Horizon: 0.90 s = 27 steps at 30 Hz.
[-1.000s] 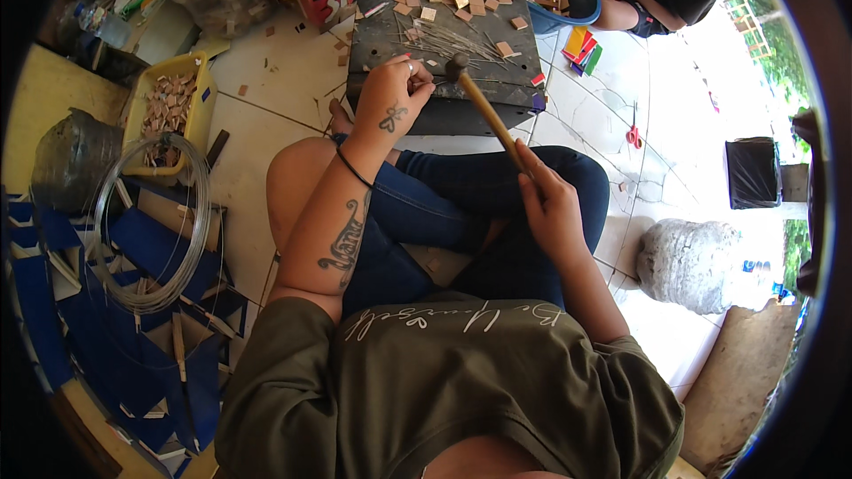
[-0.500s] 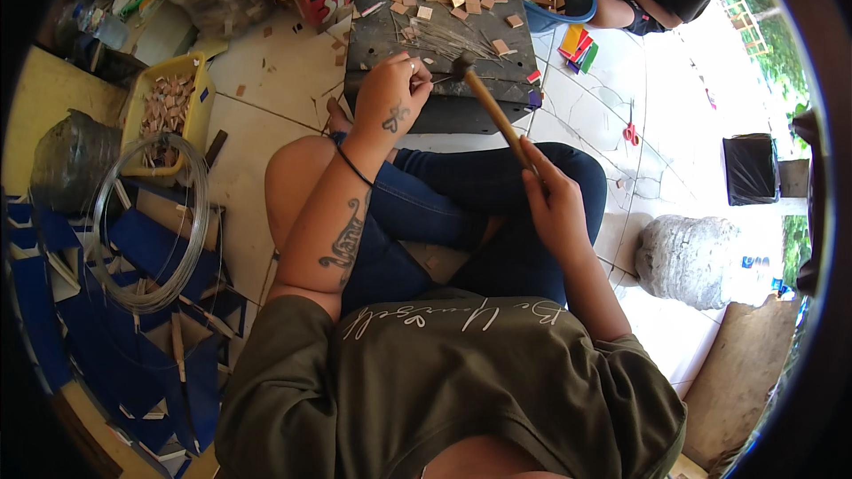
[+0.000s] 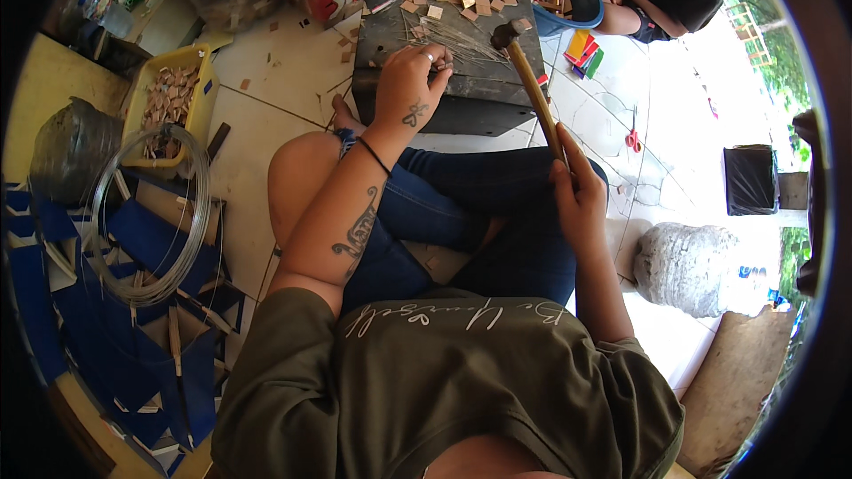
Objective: The person sits on the floor and repeatedly places small wooden blocks onto thin metal rods, then taps them with a hammer to secure them. The person handles the blocks and rods by hand and uses a hammer to drive the blocks onto the rods.
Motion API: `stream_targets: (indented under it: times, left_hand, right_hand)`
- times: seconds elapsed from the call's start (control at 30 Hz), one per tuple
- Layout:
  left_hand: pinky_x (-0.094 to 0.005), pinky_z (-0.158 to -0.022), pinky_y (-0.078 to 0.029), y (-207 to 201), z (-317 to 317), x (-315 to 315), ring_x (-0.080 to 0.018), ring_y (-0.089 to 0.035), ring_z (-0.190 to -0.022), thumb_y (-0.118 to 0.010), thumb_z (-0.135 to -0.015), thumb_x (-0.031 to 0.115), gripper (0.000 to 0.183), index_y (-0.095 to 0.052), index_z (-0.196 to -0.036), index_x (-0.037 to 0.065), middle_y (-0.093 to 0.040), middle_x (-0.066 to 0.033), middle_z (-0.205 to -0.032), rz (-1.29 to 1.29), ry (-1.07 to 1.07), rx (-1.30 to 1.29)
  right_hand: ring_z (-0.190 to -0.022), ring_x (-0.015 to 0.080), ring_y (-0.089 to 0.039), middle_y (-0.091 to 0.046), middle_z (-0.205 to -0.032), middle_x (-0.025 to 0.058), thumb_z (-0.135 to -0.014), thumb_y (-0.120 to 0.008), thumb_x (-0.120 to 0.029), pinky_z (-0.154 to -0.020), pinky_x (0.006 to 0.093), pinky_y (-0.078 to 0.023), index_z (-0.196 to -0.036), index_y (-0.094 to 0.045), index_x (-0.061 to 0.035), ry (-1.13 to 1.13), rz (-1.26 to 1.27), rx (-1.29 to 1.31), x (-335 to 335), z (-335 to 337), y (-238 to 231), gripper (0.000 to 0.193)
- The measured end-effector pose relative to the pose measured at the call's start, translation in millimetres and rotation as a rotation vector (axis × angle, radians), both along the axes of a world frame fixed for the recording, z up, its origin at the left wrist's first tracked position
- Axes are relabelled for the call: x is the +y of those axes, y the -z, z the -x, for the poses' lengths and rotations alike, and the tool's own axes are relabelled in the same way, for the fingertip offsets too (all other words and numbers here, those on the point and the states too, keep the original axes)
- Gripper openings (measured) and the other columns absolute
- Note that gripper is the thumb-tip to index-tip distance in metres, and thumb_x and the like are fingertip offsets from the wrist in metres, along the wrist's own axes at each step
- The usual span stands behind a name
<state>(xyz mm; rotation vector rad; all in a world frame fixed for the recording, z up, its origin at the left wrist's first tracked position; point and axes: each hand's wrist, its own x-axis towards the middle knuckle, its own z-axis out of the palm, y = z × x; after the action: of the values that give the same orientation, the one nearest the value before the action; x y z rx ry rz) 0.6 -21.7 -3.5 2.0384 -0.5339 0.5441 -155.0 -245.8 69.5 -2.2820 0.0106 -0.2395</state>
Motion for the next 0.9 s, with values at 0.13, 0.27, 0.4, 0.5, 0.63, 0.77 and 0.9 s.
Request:
stream_targets:
  times: [0.13,0.27,0.4,0.5,0.63,0.77,0.9]
  left_hand:
    - [-0.0388,-0.069,-0.049,2,-1,-3,-0.0303,-0.063,-0.075,-0.069,-0.084,0.010,0.009,-0.065,-0.084,0.002,-0.065,-0.0121,-0.079,-0.045,-0.032,-0.114]
    - [-0.0406,-0.068,-0.048,4,-2,-9,-0.0327,-0.061,-0.075,-0.067,-0.086,0.012,0.011,-0.064,-0.083,0.001,-0.064,-0.0132,-0.078,0.016,-0.040,-0.163]
    - [-0.0406,-0.069,-0.049,6,0,-11,-0.0331,-0.061,-0.076,-0.066,-0.086,0.011,0.011,-0.064,-0.083,0.001,-0.064,-0.0133,-0.080,-0.018,-0.061,-0.207]
    - [-0.0410,-0.069,-0.049,8,0,-12,-0.0335,-0.060,-0.076,-0.066,-0.087,0.011,0.011,-0.063,-0.083,0.001,-0.063,-0.0135,-0.080,-0.018,-0.069,-0.237]
    - [-0.0412,-0.071,-0.048,9,0,-15,-0.0323,-0.058,-0.076,-0.066,-0.085,0.009,0.010,-0.063,-0.082,0.000,-0.060,-0.0124,-0.078,-0.020,-0.089,-0.281]
    - [-0.0412,-0.073,-0.047,11,1,-16,-0.0317,-0.057,-0.076,-0.065,-0.085,0.008,0.009,-0.063,-0.082,0.001,-0.059,-0.0119,-0.077,-0.035,-0.095,-0.268]
    - [-0.0415,-0.072,-0.047,12,1,-16,-0.0327,-0.057,-0.076,-0.065,-0.085,0.008,0.008,-0.063,-0.084,0.001,-0.059,-0.0123,-0.078,-0.052,-0.109,-0.294]
  right_hand:
    - [-0.064,0.0132,-0.052,-0.063,-0.082,0.0101,-0.094,-0.056,-0.006,-0.065,0.0263,-0.045,-0.138,-0.053,-0.0128,-0.041,0.015,0.007,8,-2,-10,0.045]
    - [-0.063,0.0141,-0.051,-0.063,-0.083,0.0116,-0.094,-0.056,-0.008,-0.065,0.0265,-0.044,-0.137,-0.053,-0.0127,-0.074,0.061,0.057,14,-6,-28,0.044]
    - [-0.070,0.0204,-0.061,-0.066,-0.089,0.0145,-0.095,-0.055,-0.009,-0.070,0.0302,-0.048,-0.137,-0.053,-0.0129,-0.133,0.096,-0.039,20,-7,-41,0.043]
    - [-0.081,0.0264,-0.067,-0.068,-0.097,0.0169,-0.095,-0.055,-0.009,-0.075,0.0332,-0.050,-0.137,-0.053,-0.0130,-0.147,0.144,-0.055,22,-8,-43,0.042]
    - [-0.087,0.0298,-0.068,-0.068,-0.102,0.0184,-0.095,-0.054,-0.008,-0.078,0.0343,-0.051,-0.137,-0.053,-0.0131,-0.167,0.165,-0.041,19,-6,-44,0.042]
    - [-0.087,0.0301,-0.068,-0.068,-0.103,0.0184,-0.094,-0.054,-0.008,-0.078,0.0341,-0.051,-0.137,-0.053,-0.0133,-0.194,0.175,-0.089,15,-5,-43,0.043]
    - [-0.082,0.0311,-0.067,-0.067,-0.097,0.0189,-0.093,-0.055,-0.007,-0.075,0.0351,-0.051,-0.137,-0.053,-0.0150,-0.166,0.169,-0.147,14,-6,-41,0.045]
